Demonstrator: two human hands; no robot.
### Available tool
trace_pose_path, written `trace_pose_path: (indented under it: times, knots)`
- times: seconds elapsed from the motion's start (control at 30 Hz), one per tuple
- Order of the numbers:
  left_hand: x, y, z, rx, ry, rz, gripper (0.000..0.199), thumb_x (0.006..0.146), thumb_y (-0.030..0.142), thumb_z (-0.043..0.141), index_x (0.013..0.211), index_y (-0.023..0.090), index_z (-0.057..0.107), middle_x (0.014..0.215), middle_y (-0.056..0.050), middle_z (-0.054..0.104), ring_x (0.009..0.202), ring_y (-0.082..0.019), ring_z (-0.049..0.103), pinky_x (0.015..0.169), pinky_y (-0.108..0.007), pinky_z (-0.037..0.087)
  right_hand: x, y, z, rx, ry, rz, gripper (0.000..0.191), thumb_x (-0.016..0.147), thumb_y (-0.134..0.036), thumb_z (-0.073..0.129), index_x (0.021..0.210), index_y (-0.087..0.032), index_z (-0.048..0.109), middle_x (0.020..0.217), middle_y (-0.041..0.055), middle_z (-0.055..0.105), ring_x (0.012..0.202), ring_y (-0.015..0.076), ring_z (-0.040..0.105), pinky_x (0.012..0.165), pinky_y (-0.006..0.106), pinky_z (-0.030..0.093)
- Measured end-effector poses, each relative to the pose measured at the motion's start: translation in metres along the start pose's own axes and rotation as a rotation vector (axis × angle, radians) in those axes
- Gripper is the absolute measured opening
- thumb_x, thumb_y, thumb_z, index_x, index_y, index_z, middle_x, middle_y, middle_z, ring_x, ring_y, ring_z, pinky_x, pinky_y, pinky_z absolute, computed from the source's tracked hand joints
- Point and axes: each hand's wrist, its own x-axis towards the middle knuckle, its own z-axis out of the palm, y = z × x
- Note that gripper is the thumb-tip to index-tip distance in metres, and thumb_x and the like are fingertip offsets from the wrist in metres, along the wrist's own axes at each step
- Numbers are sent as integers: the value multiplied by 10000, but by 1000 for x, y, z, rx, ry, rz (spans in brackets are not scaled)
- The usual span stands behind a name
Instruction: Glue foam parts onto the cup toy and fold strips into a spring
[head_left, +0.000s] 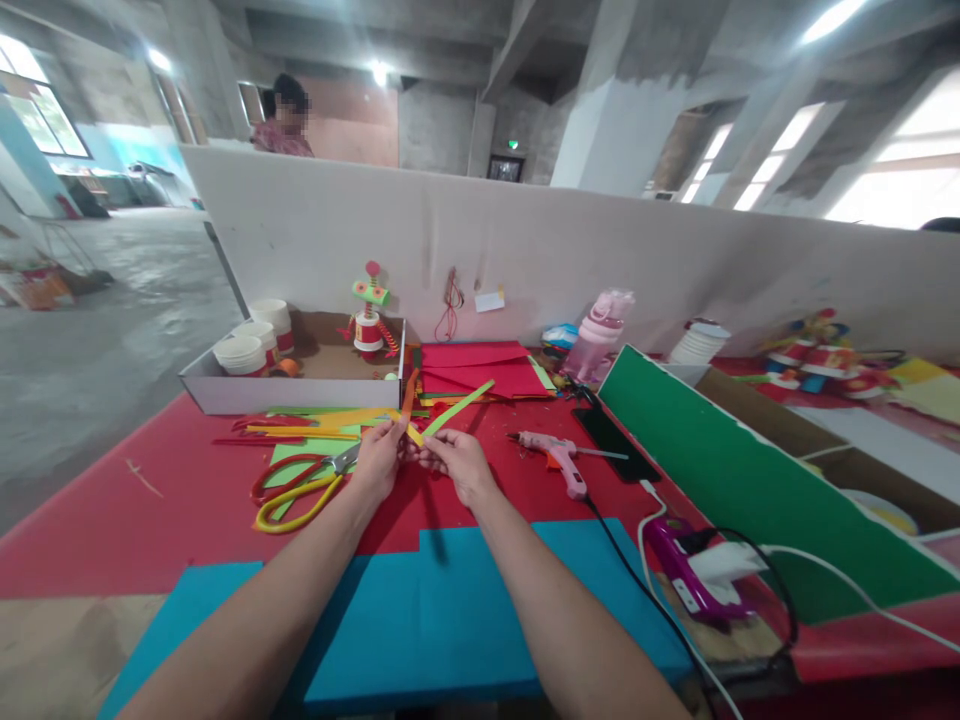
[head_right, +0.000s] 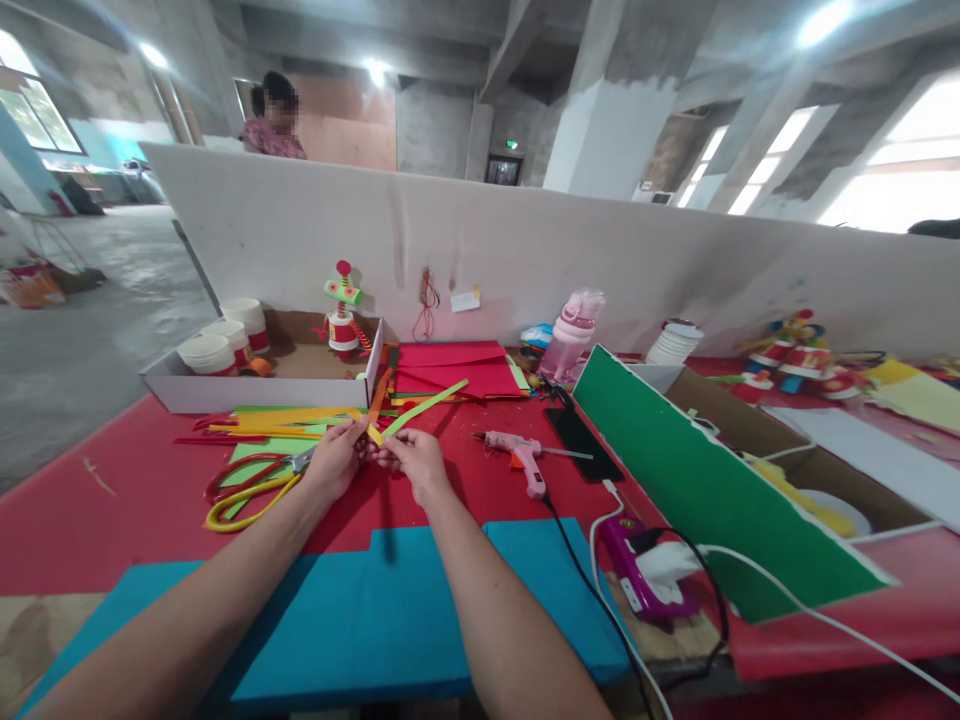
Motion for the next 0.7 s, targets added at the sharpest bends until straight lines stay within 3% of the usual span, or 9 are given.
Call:
trace_pose_path:
  times: [0.2,0.4,0.7]
  knots:
    - [-4,3,2,3,-23,-16,332,648,394,760,648,157,527,499,29,550,442,-83,511,458,-195,407,-1,1,5,27,76,-15,270,584,-315,798,654,-146,600,539,10,656,490,108,622,564,231,542]
    - [-3,-6,0,183,-166,74,311,646,355,764,642,153,528,524,26,550,459,-76,491,481,-202,380,1,6,5,43,97,-115,288,591,-370,779,663,-163,591,538,-17,633,466,113,591,535,256,537]
    - [-2,-3,-2,283,-155,133,319,661,399,734,605,153,539,532,10,565,475,-95,503,487,-213,378,4,3,0,45,82,-36,291,530,-300,810,681,-144,616,566,-26,621,520,93,595,598,236,541]
